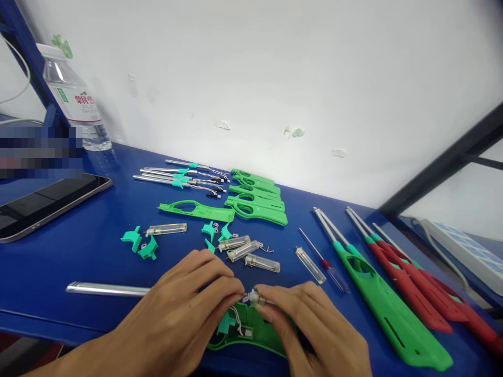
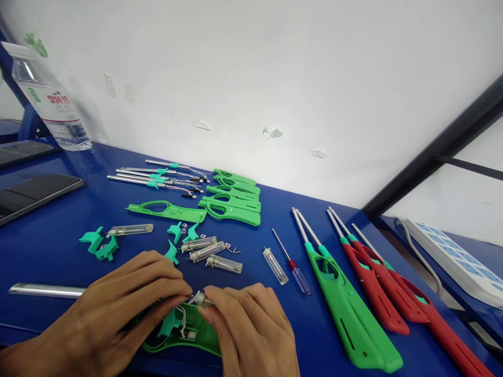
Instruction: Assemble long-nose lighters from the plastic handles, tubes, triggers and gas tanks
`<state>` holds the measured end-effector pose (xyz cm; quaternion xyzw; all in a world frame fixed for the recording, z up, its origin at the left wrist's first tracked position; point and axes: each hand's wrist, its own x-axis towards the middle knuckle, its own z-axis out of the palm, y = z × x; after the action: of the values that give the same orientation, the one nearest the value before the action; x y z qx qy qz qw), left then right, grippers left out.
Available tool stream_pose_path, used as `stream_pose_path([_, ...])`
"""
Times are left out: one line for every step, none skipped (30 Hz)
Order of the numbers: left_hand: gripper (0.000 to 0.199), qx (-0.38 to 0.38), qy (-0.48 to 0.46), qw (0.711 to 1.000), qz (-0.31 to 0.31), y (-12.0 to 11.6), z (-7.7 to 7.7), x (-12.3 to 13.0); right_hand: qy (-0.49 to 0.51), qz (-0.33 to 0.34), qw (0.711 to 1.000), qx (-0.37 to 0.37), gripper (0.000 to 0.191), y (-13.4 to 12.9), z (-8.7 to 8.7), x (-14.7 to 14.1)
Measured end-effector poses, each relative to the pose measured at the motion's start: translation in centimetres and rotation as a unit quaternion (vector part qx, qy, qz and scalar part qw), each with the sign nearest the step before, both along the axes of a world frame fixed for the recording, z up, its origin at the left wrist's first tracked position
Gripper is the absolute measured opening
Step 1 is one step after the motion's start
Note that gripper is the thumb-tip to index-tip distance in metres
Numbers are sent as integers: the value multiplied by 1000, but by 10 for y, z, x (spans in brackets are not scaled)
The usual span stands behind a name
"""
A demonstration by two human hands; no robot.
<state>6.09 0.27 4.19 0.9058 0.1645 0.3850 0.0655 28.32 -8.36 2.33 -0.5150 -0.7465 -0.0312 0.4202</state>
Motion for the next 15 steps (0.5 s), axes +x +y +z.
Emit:
stream_pose_path([22,7,0,1000,1,0,1,0,-11,7,1000,4,19,0,0,0])
stream_pose_path([23,16,2,1000,1,1,1,-1,-25,14,1000,8,19,0,0,1])
stream_pose_path([24,24,5,1000,1,1,1,-1,-37,19,999,11,19,0,1,2])
stream_pose_path([25,28,7,1000,3,1,2,-1,-45,21,999,13,19,1,1,3])
stream_pose_path([25,29,8,1000,2,1,2,-2,-49,20,999,14,19,1,2,4])
stream_pose_path([25,29,5,1000,3,1,1,-2,-51,18,998,16,19,2,2,5])
stream_pose_path([25,30,4,1000,1,0,1,-3,-52,18,998,17,19,3,3,7])
stream_pose_path([25,29,4,1000,-1,0,0,-3,-56,20,998,20,19,4,3,8])
stream_pose_path([25,27,5,1000,-3,0,0,-4,-65,29,997,22,20,4,3,8])
stream_pose_path([26,27,7,1000,-5,-1,0,-5,-74,37,996,22,20,4,3,8])
stream_pose_path([27,26,11,1000,-6,-1,0,-5,-76,37,996,20,19,4,3,8])
stream_pose_path([29,23,14,1000,-6,-1,0,-6,-69,32,997,16,19,4,2,7])
stream_pose_path([30,20,19,1000,-6,-1,1,-6,-56,23,998,10,18,3,1,5])
stream_pose_path([31,18,21,1000,-5,-1,1,-6,-41,14,999,5,18,2,-1,3])
stream_pose_path([31,18,22,1000,-5,-1,1,-6,-26,6,1000,2,18,1,-2,1])
